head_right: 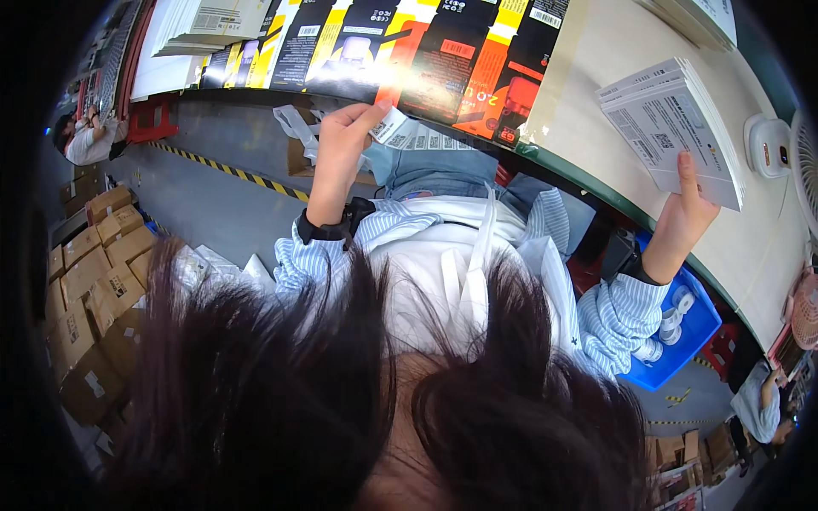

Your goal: Applying labels to white product boxes at a workstation.

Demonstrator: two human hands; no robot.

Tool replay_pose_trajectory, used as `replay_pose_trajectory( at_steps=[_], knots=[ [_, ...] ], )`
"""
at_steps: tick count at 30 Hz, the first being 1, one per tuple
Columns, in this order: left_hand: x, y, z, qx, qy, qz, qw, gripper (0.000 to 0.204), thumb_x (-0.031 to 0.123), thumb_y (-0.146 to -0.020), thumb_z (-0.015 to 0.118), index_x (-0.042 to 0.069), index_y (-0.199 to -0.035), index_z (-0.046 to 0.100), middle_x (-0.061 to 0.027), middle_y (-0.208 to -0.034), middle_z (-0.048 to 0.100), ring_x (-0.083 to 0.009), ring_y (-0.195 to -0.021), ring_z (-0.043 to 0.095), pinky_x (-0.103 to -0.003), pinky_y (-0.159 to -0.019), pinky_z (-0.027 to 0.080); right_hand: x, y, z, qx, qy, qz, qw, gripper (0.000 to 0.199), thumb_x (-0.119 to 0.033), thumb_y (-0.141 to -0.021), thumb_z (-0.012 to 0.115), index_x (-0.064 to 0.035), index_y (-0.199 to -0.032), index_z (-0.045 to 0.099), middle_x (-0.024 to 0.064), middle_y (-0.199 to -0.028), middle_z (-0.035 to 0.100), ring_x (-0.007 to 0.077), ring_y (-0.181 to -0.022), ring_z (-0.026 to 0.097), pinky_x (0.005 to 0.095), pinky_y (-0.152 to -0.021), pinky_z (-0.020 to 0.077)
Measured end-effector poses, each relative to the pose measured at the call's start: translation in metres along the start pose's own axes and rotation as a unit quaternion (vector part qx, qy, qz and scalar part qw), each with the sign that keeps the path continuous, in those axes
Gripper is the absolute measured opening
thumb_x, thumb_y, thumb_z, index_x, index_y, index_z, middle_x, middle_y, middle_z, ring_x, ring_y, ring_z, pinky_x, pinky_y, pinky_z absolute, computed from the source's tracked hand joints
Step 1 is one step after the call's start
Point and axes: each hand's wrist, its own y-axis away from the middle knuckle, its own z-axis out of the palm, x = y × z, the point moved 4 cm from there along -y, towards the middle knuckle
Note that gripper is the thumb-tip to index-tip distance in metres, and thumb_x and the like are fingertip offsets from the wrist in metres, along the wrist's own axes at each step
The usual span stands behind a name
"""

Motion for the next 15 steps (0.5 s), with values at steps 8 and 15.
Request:
replay_pose_trajectory(
  at_steps=[8, 15],
  knots=[
    [-0.007, -0.006, -0.011, 0.006, -0.216, 0.068, 0.974, 0.041, 0.034, -0.084, 0.057, -0.005, -0.095, 0.061, -0.015, -0.085, 0.064, -0.0208, -0.078, 0.058, -0.031, -0.073, 0.044, -0.003, -0.003, 0.0, 0.01, -0.02, 0.012, 1.0, 0.041, -0.001, -0.073, 0.07, 0.002, -0.11, 0.054, 0.0085, -0.103, 0.06, 0.0167, -0.093, 0.057, 0.0293, -0.084, 0.0449],
    [0.115, 0.041, -0.034, -0.193, -0.342, 0.175, 0.903, 0.036, 0.019, -0.079, 0.062, 0.001, -0.109, 0.056, -0.0127, -0.106, 0.058, -0.0235, -0.1, 0.055, -0.033, -0.086, 0.04, -0.068, -0.043, 0.0, -0.073, 0.032, 0.032, 0.996, 0.044, -0.005, -0.07, 0.071, 0.0039, -0.11, 0.054, 0.0113, -0.101, 0.061, 0.0178, -0.09, 0.059, 0.0302, -0.083, 0.046]
  ],
)
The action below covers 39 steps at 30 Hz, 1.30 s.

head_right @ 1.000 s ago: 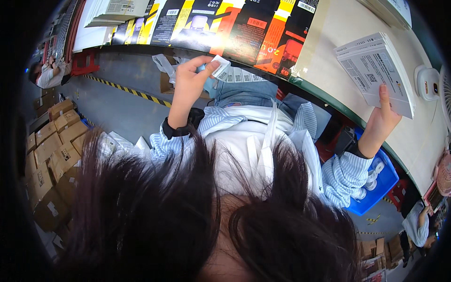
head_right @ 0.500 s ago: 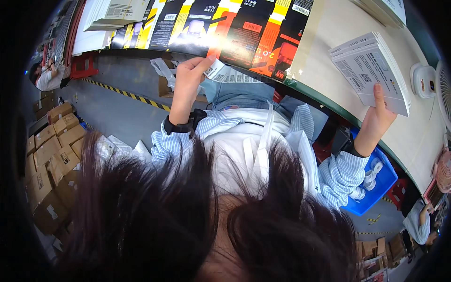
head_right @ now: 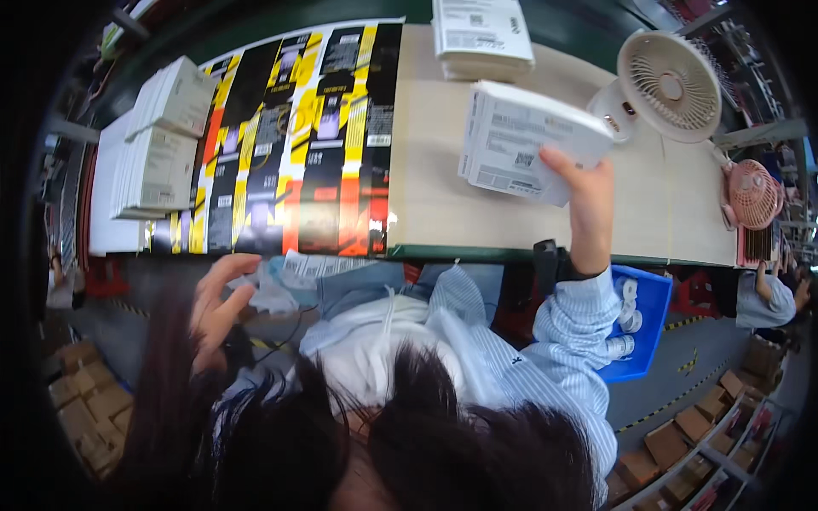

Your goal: Applying labels to white product boxes at a workstation.

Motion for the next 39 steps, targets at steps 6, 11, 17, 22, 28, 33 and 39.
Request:
replay_pose_trajectory(
  at_steps=[6, 11, 17, 22, 28, 33, 39],
  knots=[
    [0.092, -0.11, -0.04, -0.022, 0.237, 0.212, 0.948, 0.035, 0.029, -0.087, 0.053, 0.0, -0.107, 0.055, -0.009, -0.111, 0.054, -0.0156, -0.105, 0.05, -0.03, -0.086, 0.04, -0.044, -0.12, 0.012, -0.162, 0.039, 0.009, 0.986, 0.043, -0.014, -0.076, 0.069, 0.0048, -0.112, 0.053, 0.0122, -0.103, 0.062, 0.0187, -0.09, 0.061, 0.0297, -0.079, 0.049],
    [0.122, -0.274, 0.02, -0.067, 0.421, 0.085, 0.901, 0.057, 0.039, -0.082, 0.061, 0.003, -0.124, 0.045, -0.0151, -0.116, 0.047, -0.022, -0.113, 0.045, -0.031, -0.089, 0.041, -0.005, -0.227, 0.045, -0.199, 0.027, 0.12, 0.972, 0.049, -0.022, -0.077, 0.07, 0.0075, -0.112, 0.053, 0.0136, -0.102, 0.062, 0.018, -0.083, 0.063, 0.0285, -0.069, 0.0516],
    [0.141, -0.344, 0.093, -0.117, 0.445, 0.103, 0.882, 0.059, 0.028, -0.078, 0.068, -0.002, -0.123, 0.046, -0.0095, -0.111, 0.058, -0.0189, -0.105, 0.053, -0.029, -0.087, 0.045, 0.03, -0.259, 0.046, -0.045, 0.433, 0.023, 0.9, 0.096, -0.063, -0.066, 0.065, 0.0089, -0.124, 0.04, 0.0215, -0.113, 0.054, 0.0228, -0.095, 0.059, 0.0321, -0.079, 0.0475],
    [0.134, -0.351, 0.105, -0.125, 0.482, 0.023, 0.867, 0.046, 0.025, -0.079, 0.065, 0.003, -0.117, 0.051, -0.0098, -0.109, 0.059, -0.018, -0.095, 0.059, -0.032, -0.084, 0.049, 0.058, -0.232, 0.035, -0.125, 0.048, 0.202, 0.97, 0.086, -0.065, -0.073, 0.057, 0.0006, -0.127, 0.042, 0.0157, -0.126, 0.048, 0.0243, -0.109, 0.05, 0.0322, -0.085, 0.0438],
    [0.135, -0.352, 0.1, -0.138, 0.477, 0.001, 0.868, 0.04, 0.024, -0.079, 0.065, 0.005, -0.113, 0.054, -0.0076, -0.102, 0.061, -0.0178, -0.091, 0.06, -0.039, -0.082, 0.047, 0.067, -0.238, 0.039, -0.155, -0.141, 0.248, 0.946, 0.071, -0.059, -0.082, 0.049, -0.0043, -0.126, 0.046, 0.0123, -0.128, 0.048, 0.0252, -0.116, 0.046, 0.0378, -0.095, 0.0383],
    [0.128, -0.357, 0.102, -0.158, 0.486, 0.029, 0.859, 0.045, 0.025, -0.08, 0.062, 0.003, -0.117, 0.05, -0.0087, -0.104, 0.06, -0.0182, -0.092, 0.059, -0.043, -0.084, 0.044, 0.069, -0.229, 0.039, -0.169, -0.165, 0.278, 0.931, 0.071, -0.057, -0.082, 0.051, -0.0048, -0.13, 0.042, 0.0125, -0.132, 0.043, 0.025, -0.117, 0.046, 0.0353, -0.094, 0.0395],
    [0.124, -0.36, 0.105, -0.144, 0.498, 0.043, 0.854, 0.037, 0.023, -0.082, 0.061, 0.0, -0.11, 0.054, -0.0092, -0.105, 0.06, -0.0175, -0.094, 0.059, -0.036, -0.082, 0.047, 0.055, -0.22, 0.057, -0.326, -0.231, 0.188, 0.897, 0.073, -0.057, -0.085, 0.045, -0.0035, -0.133, 0.036, 0.0124, -0.134, 0.042, 0.0279, -0.123, 0.039, 0.0367, -0.101, 0.033]
  ],
)
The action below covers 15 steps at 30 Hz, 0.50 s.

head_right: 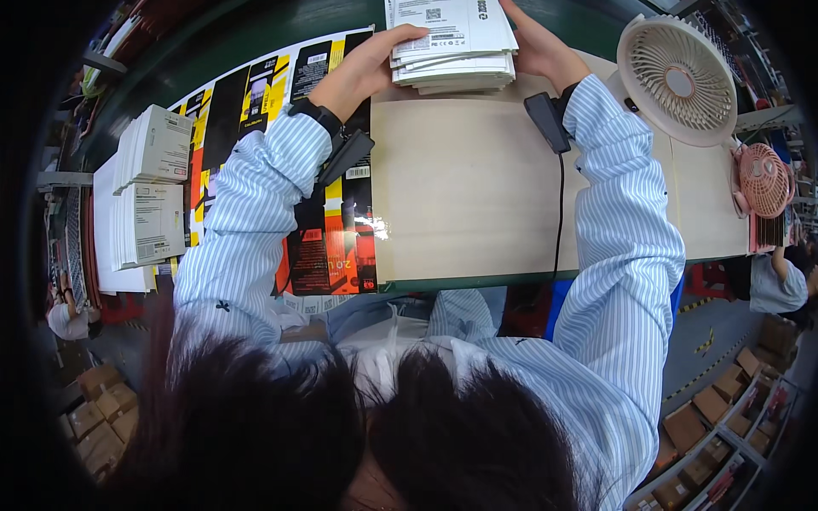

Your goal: Applying labels to white product boxes at a workstation.

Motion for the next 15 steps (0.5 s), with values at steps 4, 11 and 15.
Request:
replay_pose_trajectory(
  at_steps=[4, 11, 15],
  knots=[
    [0.005, 0.003, -0.003, 0.02, 0.045, 0.02, 0.999, 0.035, 0.017, -0.081, 0.063, -0.004, -0.107, 0.054, -0.012, -0.104, 0.06, -0.019, -0.095, 0.06, -0.032, -0.084, 0.049, 0.001, -0.005, 0.002, 0.058, -0.017, 0.014, 0.998, 0.068, -0.055, -0.084, 0.047, -0.0031, -0.128, 0.043, 0.0135, -0.128, 0.048, 0.0248, -0.113, 0.049, 0.0354, -0.096, 0.0397],
    [0.003, 0.003, -0.009, 0.006, 0.08, 0.005, 0.997, 0.034, 0.013, -0.08, 0.063, -0.005, -0.107, 0.053, -0.0136, -0.104, 0.06, -0.0201, -0.094, 0.06, -0.032, -0.084, 0.05, 0.0, -0.01, 0.01, 0.033, 0.017, 0.019, 0.999, 0.072, -0.05, -0.082, 0.056, 0.0009, -0.13, 0.038, 0.0154, -0.125, 0.05, 0.0252, -0.11, 0.051, 0.0348, -0.092, 0.0423],
    [0.002, 0.005, -0.014, -0.012, 0.097, -0.016, 0.995, 0.035, 0.011, -0.08, 0.064, -0.005, -0.109, 0.052, -0.0144, -0.107, 0.059, -0.0212, -0.097, 0.059, -0.033, -0.086, 0.049, -0.004, -0.005, 0.008, 0.108, 0.223, 0.067, 0.966, 0.067, -0.048, -0.084, 0.055, -0.004, -0.131, 0.038, 0.0134, -0.128, 0.044, 0.0223, -0.117, 0.044, 0.0324, -0.098, 0.0363]
  ],
)
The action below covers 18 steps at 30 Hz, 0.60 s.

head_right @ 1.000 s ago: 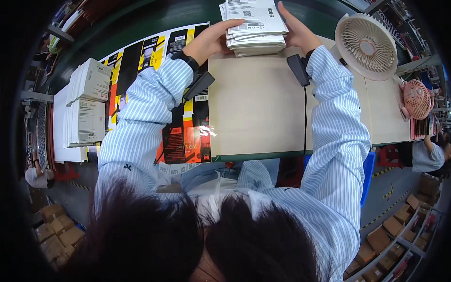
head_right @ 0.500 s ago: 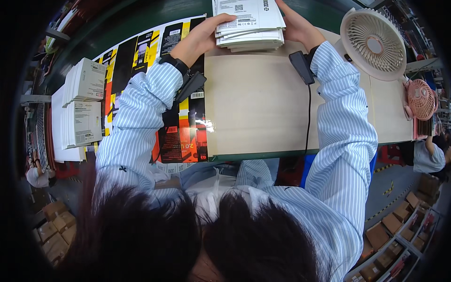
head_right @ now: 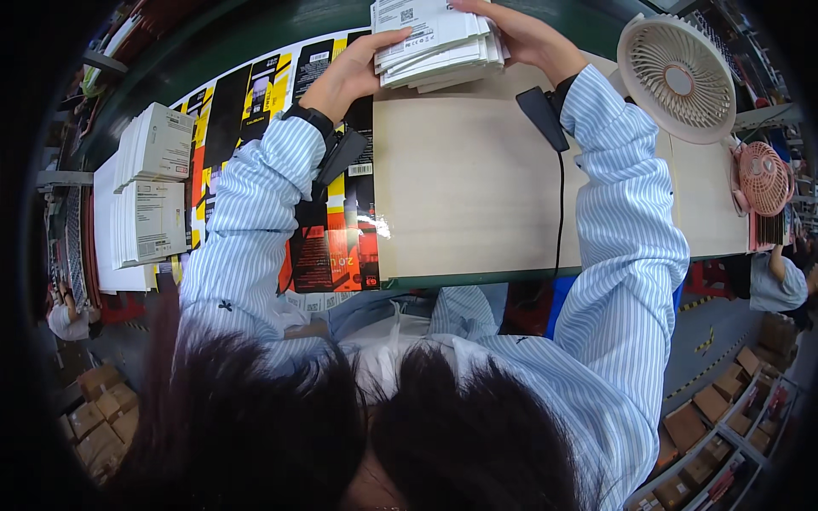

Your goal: Applying labels to white product boxes at a workstation.

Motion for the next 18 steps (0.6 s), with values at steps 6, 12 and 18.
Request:
replay_pose_trajectory(
  at_steps=[6, 12, 18],
  knots=[
    [0.007, 0.022, 0.003, -0.103, -0.089, 0.05, 0.989, 0.044, 0.01, -0.077, 0.066, -0.004, -0.116, 0.05, -0.0146, -0.111, 0.057, -0.0215, -0.101, 0.058, -0.032, -0.09, 0.047, -0.002, 0.04, 0.02, 0.048, 0.086, -0.2, 0.975, 0.08, -0.025, -0.076, 0.063, -0.0059, -0.139, 0.018, 0.0103, -0.132, 0.037, 0.0187, -0.119, 0.039, 0.0294, -0.098, 0.033],
    [0.014, 0.05, 0.026, -0.123, -0.182, 0.069, 0.973, 0.056, 0.016, -0.072, 0.071, -0.003, -0.119, 0.047, -0.0153, -0.111, 0.057, -0.0203, -0.1, 0.058, -0.028, -0.084, 0.048, 0.018, 0.097, 0.048, 0.092, 0.039, -0.253, 0.962, 0.092, -0.024, -0.068, 0.07, -0.0056, -0.139, 0.015, 0.0142, -0.133, 0.034, 0.0258, -0.124, 0.033, 0.0342, -0.102, 0.0273],
    [0.06, 0.106, 0.086, -0.14, -0.363, 0.153, 0.908, 0.071, 0.015, -0.063, 0.073, -0.001, -0.124, 0.042, -0.0172, -0.106, 0.057, -0.0248, -0.092, 0.058, -0.033, -0.082, 0.046, 0.028, 0.142, 0.084, 0.029, -0.14, -0.219, 0.965, 0.081, -0.02, -0.067, 0.07, -0.0014, -0.133, 0.027, 0.0129, -0.125, 0.044, 0.0232, -0.115, 0.044, 0.0335, -0.096, 0.0362]
  ],
)
